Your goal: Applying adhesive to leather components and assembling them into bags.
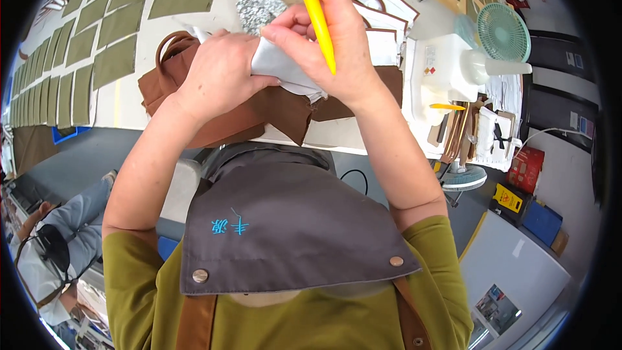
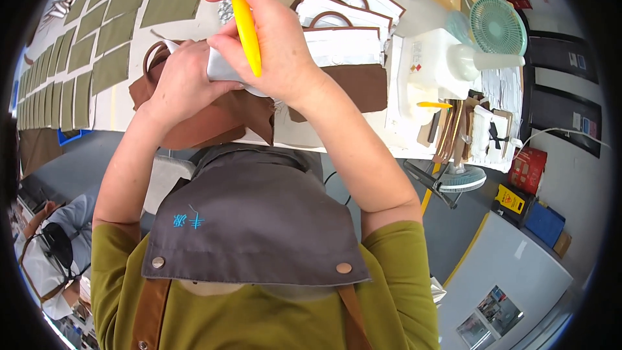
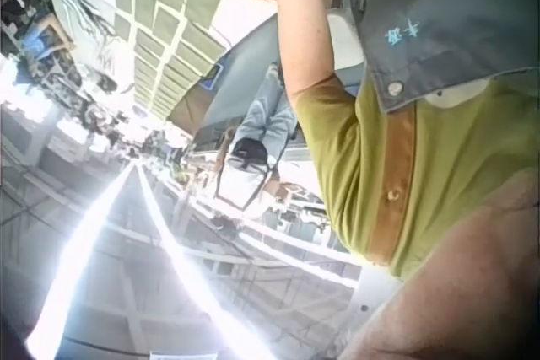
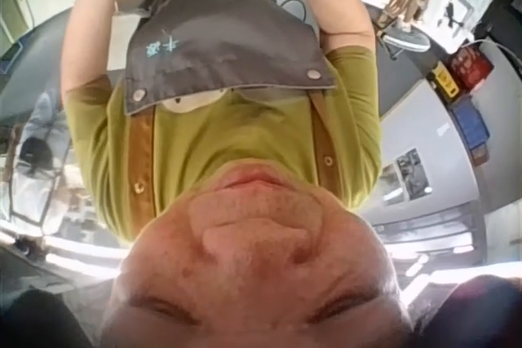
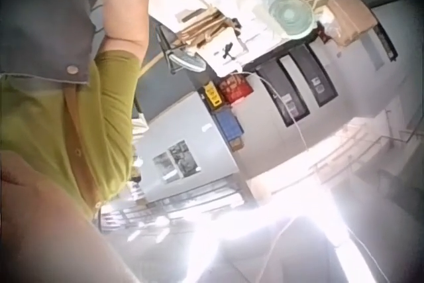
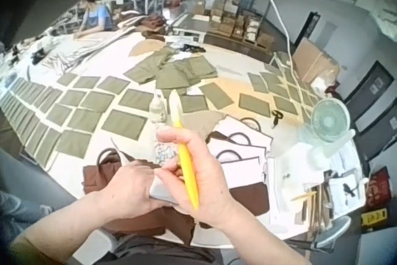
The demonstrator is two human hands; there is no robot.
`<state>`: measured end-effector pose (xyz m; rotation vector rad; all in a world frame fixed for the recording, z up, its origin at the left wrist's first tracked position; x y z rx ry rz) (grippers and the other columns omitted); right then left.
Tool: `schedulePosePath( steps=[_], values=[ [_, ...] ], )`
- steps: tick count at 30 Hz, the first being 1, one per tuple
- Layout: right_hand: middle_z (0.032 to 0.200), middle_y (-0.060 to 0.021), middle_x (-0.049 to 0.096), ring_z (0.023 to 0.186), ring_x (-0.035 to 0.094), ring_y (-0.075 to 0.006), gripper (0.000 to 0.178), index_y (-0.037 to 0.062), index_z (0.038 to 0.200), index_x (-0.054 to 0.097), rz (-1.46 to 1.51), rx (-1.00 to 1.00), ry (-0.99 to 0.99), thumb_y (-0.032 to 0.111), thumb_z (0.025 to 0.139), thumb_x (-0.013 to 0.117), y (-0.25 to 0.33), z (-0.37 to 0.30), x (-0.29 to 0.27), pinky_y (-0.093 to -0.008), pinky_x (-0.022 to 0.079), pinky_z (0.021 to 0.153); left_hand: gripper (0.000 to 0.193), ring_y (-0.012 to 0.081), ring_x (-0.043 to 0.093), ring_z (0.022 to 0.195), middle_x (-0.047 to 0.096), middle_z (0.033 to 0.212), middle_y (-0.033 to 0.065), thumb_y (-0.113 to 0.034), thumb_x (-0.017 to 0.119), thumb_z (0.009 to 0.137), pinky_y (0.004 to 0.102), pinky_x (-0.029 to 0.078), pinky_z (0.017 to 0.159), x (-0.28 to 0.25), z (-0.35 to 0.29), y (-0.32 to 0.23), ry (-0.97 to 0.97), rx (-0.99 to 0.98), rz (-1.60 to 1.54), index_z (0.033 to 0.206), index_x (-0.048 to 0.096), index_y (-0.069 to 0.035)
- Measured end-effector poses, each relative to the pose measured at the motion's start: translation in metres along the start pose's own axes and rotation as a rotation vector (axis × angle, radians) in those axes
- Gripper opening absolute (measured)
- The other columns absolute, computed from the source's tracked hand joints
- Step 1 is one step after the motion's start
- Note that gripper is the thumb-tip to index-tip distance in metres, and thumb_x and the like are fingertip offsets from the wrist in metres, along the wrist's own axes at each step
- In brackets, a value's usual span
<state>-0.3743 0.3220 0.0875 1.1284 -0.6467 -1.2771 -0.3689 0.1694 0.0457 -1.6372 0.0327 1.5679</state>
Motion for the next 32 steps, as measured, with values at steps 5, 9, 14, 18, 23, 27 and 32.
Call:
schedulePosePath(
  steps=[5,9,14,18,23,27,32],
  values=[
    [0.112,-0.0081,0.061,0.076,0.065,-0.0133,0.049,0.0088,0.122,0.049,-0.107,0.041,-0.304,-0.001,0.079,0.071,-0.013,-0.033,-0.044,-0.0273,0.053,0.072,0.036,0.0377,0.065,0.077,0.067,0.076,0.0183,-0.030,0.074,0.077,0.0446,0.051,0.071,0.017,0.029,-0.005,0.193,-0.158,-0.092,0.084,0.068,0.005],
    [0.113,-0.0104,0.058,0.078,0.061,-0.0132,0.063,0.0048,0.125,0.046,-0.333,0.203,-0.526,0.009,0.073,0.081,-0.027,-0.110,-0.074,-0.0278,0.051,0.075,0.040,0.0379,0.066,0.076,0.067,0.076,0.0229,-0.032,0.072,0.080,0.0424,0.052,0.073,0.018,0.032,-0.016,0.188,-0.340,-0.279,0.091,0.069,0.006],
    [0.126,-0.0158,0.050,0.078,0.062,-0.0160,0.071,0.0067,0.131,0.039,-0.193,0.306,-0.564,0.010,0.074,0.080,-0.039,-0.127,-0.062,-0.0292,0.051,0.074,0.034,0.0209,0.065,0.074,0.070,0.081,0.0123,-0.023,0.072,0.083,0.0346,0.050,0.071,0.033,0.029,-0.026,0.170,-0.393,-0.463,0.099,0.067,0.007],
    [0.130,-0.0153,0.049,0.081,0.062,-0.0159,0.069,0.0102,0.134,0.037,-0.100,0.356,-0.570,-0.001,0.075,0.070,-0.040,-0.116,-0.057,-0.0293,0.052,0.074,0.032,0.0222,0.062,0.088,0.067,0.095,0.0130,-0.019,0.066,0.088,0.0331,0.048,0.082,0.039,0.019,-0.034,0.118,-0.326,-0.660,0.111,0.063,0.004],
    [0.129,-0.0109,0.052,0.069,0.050,-0.0074,0.067,0.0107,0.133,0.039,-0.277,0.326,-0.528,-0.007,0.072,0.061,-0.042,-0.097,-0.053,-0.0221,0.046,0.063,0.036,0.0301,0.061,0.103,0.065,0.111,0.0159,-0.015,0.059,0.093,0.0355,0.045,0.092,0.045,0.015,-0.036,0.153,-0.314,-0.716,0.126,0.054,-0.002],
    [0.126,-0.0091,0.055,0.065,0.045,-0.0047,0.066,0.0113,0.132,0.040,-0.339,0.287,-0.459,-0.007,0.072,0.062,-0.046,-0.085,-0.043,-0.0197,0.042,0.060,0.035,0.0290,0.061,0.103,0.064,0.111,0.0168,-0.015,0.058,0.094,0.0355,0.045,0.092,0.065,0.003,-0.018,-0.075,-0.408,-0.869,0.125,0.053,-0.001],
    [0.126,-0.0079,0.056,0.072,0.046,-0.0039,0.067,0.0124,0.131,0.041,-0.492,0.184,-0.423,-0.002,0.072,0.069,-0.055,-0.076,-0.037,-0.0207,0.041,0.063,0.063,0.0297,0.057,0.110,0.058,0.115,0.0197,-0.029,0.074,0.081,0.0387,0.044,0.094,0.070,-0.004,-0.023,-0.064,-0.321,-0.843,0.129,0.043,0.000]
  ],
)
Point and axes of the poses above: each hand's wrist, its own z-axis towards the middle knuckle, its own x-axis out of the palm, y = z × x, the point moved 3 cm from there along z, towards the middle knuckle
